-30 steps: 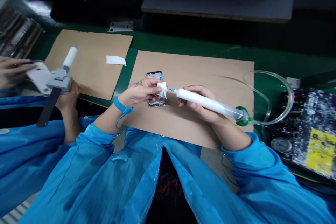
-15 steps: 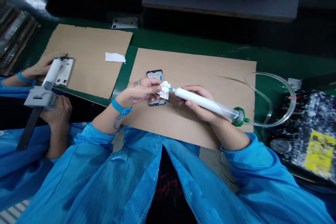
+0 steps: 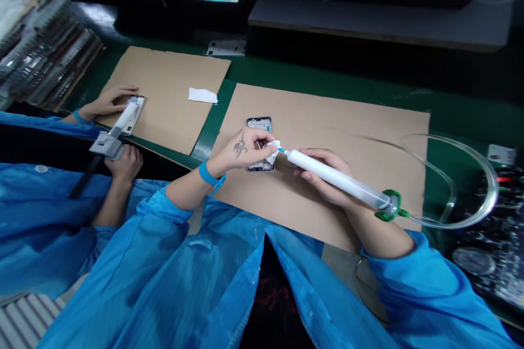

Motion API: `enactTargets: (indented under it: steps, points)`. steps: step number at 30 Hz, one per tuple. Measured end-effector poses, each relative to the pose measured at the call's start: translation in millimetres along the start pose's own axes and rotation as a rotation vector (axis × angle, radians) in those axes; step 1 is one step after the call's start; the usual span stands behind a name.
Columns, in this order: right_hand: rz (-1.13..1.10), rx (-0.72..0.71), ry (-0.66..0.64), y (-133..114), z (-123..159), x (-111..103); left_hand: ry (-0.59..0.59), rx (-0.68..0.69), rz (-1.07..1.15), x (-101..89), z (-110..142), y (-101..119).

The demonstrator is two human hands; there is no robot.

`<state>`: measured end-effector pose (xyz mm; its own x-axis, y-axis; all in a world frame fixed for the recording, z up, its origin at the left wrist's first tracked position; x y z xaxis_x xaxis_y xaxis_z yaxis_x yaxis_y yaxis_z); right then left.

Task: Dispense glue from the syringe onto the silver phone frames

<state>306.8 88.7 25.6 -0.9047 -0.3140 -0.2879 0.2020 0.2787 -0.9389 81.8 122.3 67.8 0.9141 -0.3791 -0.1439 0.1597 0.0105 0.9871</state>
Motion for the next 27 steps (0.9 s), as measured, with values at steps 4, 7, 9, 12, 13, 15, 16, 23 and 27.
enactTargets:
  steps: [4, 7, 9, 12, 13, 15, 16, 23, 27]
  points:
    - [-0.018, 0.001, -0.007, 2.5, 1.4, -1.1, 0.033, 0.196, -0.153, 3.3, 6.8, 18.7]
    - [-0.117, -0.023, -0.055, -0.9, 0.3, 3.2, 0.044, 0.284, -0.220, 4.1, 13.1, 28.3]
    - [-0.203, -0.047, -0.071, -4.5, -1.8, 5.6, 0.064, 0.281, -0.265, -1.3, 13.0, 26.1]
    - [-0.285, -0.055, -0.001, -2.3, -8.7, 0.6, 0.205, 0.231, -0.380, -32.7, 2.9, 12.3]
    - [-0.250, -0.034, 0.045, 2.7, -12.0, -3.9, 0.271, 0.223, -0.410, -49.4, -2.4, 7.2]
    - [-0.032, 0.030, 0.149, 17.7, -19.7, -16.3, 0.387, 0.231, -0.453, -88.0, -14.7, -1.1]
    - [0.119, 0.059, 0.186, 26.0, -23.8, -22.9, 0.431, 0.229, -0.477, -108.5, -21.4, -5.0]
    - [0.452, 0.113, 0.178, 76.6, -41.9, -42.9, 0.583, 0.013, -0.752, -213.9, -53.1, -23.2]
    - [0.452, 0.097, 0.184, 81.0, -40.4, -44.8, 0.390, 0.036, -0.772, -189.1, -64.8, -24.2]
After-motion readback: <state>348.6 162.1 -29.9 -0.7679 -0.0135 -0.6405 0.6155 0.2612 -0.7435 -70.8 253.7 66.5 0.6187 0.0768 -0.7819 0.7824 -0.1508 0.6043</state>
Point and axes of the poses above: each hand's wrist, its own z-axis away from the middle knuckle, its own x-axis out of the palm, y = z × x, the point moved 7 cm from there along -z, towards the middle knuckle, and after that the axes turned 8 degrees about z, right-handed, at the moved point
